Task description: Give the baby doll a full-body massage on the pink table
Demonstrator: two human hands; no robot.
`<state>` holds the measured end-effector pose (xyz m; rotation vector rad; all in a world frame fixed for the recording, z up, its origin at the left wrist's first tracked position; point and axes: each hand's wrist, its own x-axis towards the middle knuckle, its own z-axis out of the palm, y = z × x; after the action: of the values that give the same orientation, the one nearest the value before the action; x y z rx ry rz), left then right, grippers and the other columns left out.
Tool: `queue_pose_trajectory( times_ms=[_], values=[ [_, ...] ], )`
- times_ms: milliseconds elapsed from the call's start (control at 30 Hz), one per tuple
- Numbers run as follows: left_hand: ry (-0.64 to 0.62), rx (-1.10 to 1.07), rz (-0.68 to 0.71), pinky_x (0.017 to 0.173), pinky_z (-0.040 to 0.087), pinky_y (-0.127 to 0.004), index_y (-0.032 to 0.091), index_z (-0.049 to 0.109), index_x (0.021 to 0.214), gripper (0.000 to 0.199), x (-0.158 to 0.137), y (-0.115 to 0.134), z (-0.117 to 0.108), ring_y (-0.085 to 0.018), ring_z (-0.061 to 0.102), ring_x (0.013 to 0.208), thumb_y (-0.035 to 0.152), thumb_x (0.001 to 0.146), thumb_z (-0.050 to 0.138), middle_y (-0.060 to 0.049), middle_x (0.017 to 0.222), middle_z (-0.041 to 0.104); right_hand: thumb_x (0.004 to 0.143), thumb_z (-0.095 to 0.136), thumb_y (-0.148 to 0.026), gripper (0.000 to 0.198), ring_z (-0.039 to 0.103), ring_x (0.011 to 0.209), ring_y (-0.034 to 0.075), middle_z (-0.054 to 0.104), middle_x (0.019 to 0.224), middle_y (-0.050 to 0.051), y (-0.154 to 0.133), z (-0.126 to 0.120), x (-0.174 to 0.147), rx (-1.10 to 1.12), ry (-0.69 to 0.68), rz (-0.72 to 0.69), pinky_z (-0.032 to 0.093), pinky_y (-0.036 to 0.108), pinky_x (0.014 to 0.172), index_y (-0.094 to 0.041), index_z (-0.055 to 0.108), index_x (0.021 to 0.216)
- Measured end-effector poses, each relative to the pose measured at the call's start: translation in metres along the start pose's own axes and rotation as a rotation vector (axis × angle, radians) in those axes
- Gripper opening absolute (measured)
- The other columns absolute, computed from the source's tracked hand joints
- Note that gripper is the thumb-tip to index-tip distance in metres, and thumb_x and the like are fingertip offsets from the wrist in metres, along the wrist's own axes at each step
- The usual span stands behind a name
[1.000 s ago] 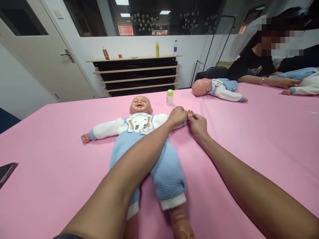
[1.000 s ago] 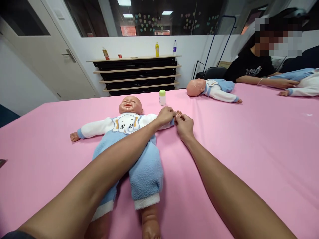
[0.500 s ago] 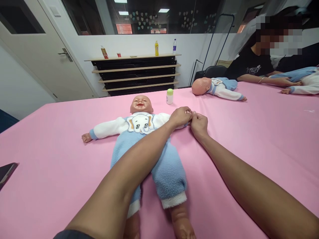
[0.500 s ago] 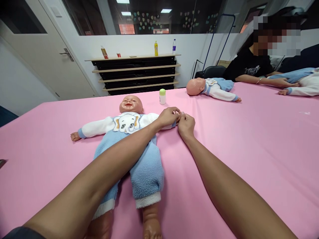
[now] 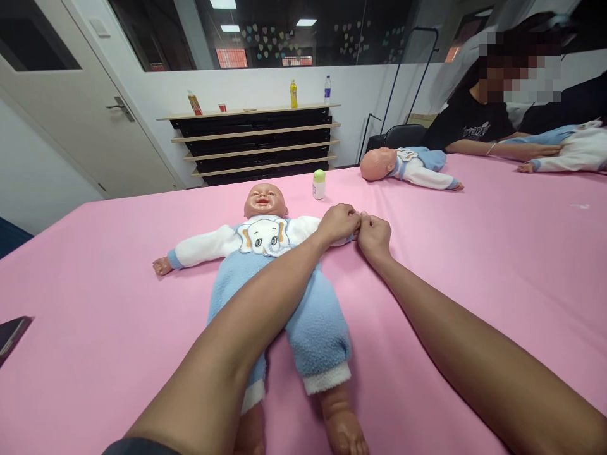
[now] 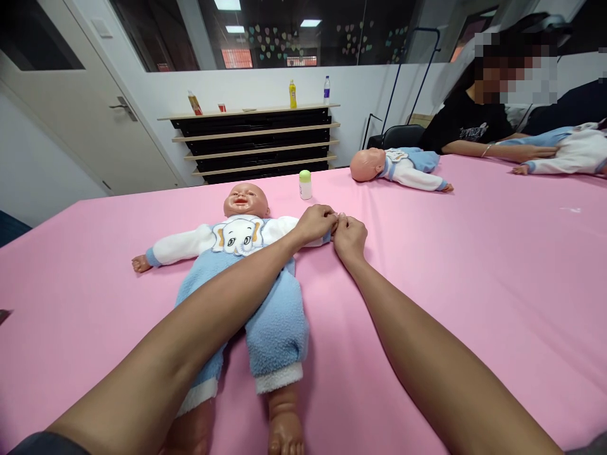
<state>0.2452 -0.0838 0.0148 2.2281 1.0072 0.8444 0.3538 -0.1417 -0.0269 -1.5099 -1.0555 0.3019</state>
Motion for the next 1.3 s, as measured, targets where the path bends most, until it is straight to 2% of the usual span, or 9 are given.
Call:
queue_pose_trajectory(
  times_ms=[167,300,500,600,733,900,1100,1233,1300],
  values=[
    [0.005,-0.026,0.007,0.076,0.044,-0.027,0.018,0.07,0.104,0.03,0.0013,0.001,-0.0027,-0.017,0.06,0.082,0.034,0.084,0.054,-0.007,0.093,0.07,0.091,0.04,-0.047,0.042,0.054,0.054,0.015,0.063,0.062,0.002,-0.0009,0.0033,0.0001,0.085,-0.023,-0.011,0.044,0.027,0.055,-0.019,0.058,0.065],
    [0.035,-0.017,-0.035,0.074,0.044,-0.027,0.017,0.071,0.096,0.029,0.0029,-0.0011,-0.0025,-0.017,0.059,0.079,0.037,0.085,0.052,-0.007,0.088,0.069,0.088,0.046,-0.043,0.033,0.055,0.059,0.014,0.064,0.067,0.001,-0.0051,0.0011,-0.0023,0.028,-0.061,-0.084,0.044,0.025,0.058,-0.019,0.062,0.072],
    [0.017,0.042,0.027,0.069,0.042,-0.026,0.016,0.069,0.081,0.036,0.0015,-0.0005,-0.0011,-0.016,0.056,0.071,0.037,0.09,0.042,-0.006,0.076,0.067,0.089,0.045,-0.05,0.043,0.055,0.056,0.016,0.063,0.06,0.003,-0.0031,-0.0013,-0.0013,-0.002,-0.022,-0.025,0.044,0.028,0.057,-0.02,0.059,0.063],
    [-0.011,0.041,0.046,0.071,0.043,-0.026,0.016,0.07,0.091,0.026,0.0009,0.001,-0.0022,-0.017,0.058,0.076,0.032,0.085,0.05,-0.007,0.085,0.069,0.09,0.041,-0.054,0.048,0.054,0.052,0.016,0.062,0.057,0.003,0.0008,0.0009,0.0002,0.04,-0.012,0.015,0.044,0.029,0.055,-0.02,0.057,0.061],
    [0.0,0.04,0.011,0.073,0.044,-0.026,0.017,0.07,0.097,0.027,0.0016,0.0009,-0.0034,-0.018,0.059,0.08,0.034,0.084,0.055,-0.009,0.093,0.069,0.09,0.039,-0.049,0.044,0.054,0.054,0.016,0.062,0.06,0.002,0.003,0.0048,0.0014,0.108,-0.03,0.02,0.045,0.028,0.056,-0.02,0.059,0.065],
    [0.059,0.029,-0.032,0.072,0.043,-0.026,0.017,0.071,0.092,0.027,0.0038,-0.0025,-0.0016,-0.017,0.059,0.078,0.036,0.086,0.053,-0.007,0.086,0.069,0.086,0.046,-0.043,0.031,0.055,0.062,0.014,0.064,0.07,0.001,0.001,0.0033,0.0001,0.027,-0.065,-0.078,0.044,0.025,0.058,-0.019,0.064,0.078],
    [0.037,0.037,-0.008,0.067,0.042,-0.025,0.015,0.07,0.079,0.037,0.0029,-0.0024,-0.0011,-0.015,0.055,0.069,0.038,0.089,0.043,-0.005,0.074,0.067,0.088,0.046,-0.048,0.038,0.055,0.059,0.017,0.062,0.061,0.003,-0.0004,0.0004,-0.0013,0.023,-0.047,-0.016,0.044,0.028,0.056,-0.02,0.059,0.065],
    [-0.019,-0.023,0.028,0.07,0.043,-0.025,0.015,0.071,0.089,0.027,0.0015,0.0008,-0.0036,-0.016,0.058,0.075,0.031,0.082,0.05,-0.006,0.083,0.069,0.089,0.042,-0.053,0.044,0.056,0.056,0.018,0.062,0.06,0.005,0.0002,0.0007,0.0004,0.116,-0.051,0.044,0.045,0.03,0.054,-0.02,0.058,0.064],
    [-0.038,-0.035,0.03,0.071,0.043,-0.026,0.014,0.069,0.1,0.031,0.0008,0.0022,-0.0046,-0.016,0.058,0.077,0.031,0.078,0.055,-0.007,0.087,0.069,0.089,0.04,-0.054,0.045,0.058,0.059,0.018,0.063,0.063,0.005,0.0003,0.0006,0.0022,0.141,-0.085,0.045,0.046,0.03,0.054,-0.02,0.06,0.068]
  ],
)
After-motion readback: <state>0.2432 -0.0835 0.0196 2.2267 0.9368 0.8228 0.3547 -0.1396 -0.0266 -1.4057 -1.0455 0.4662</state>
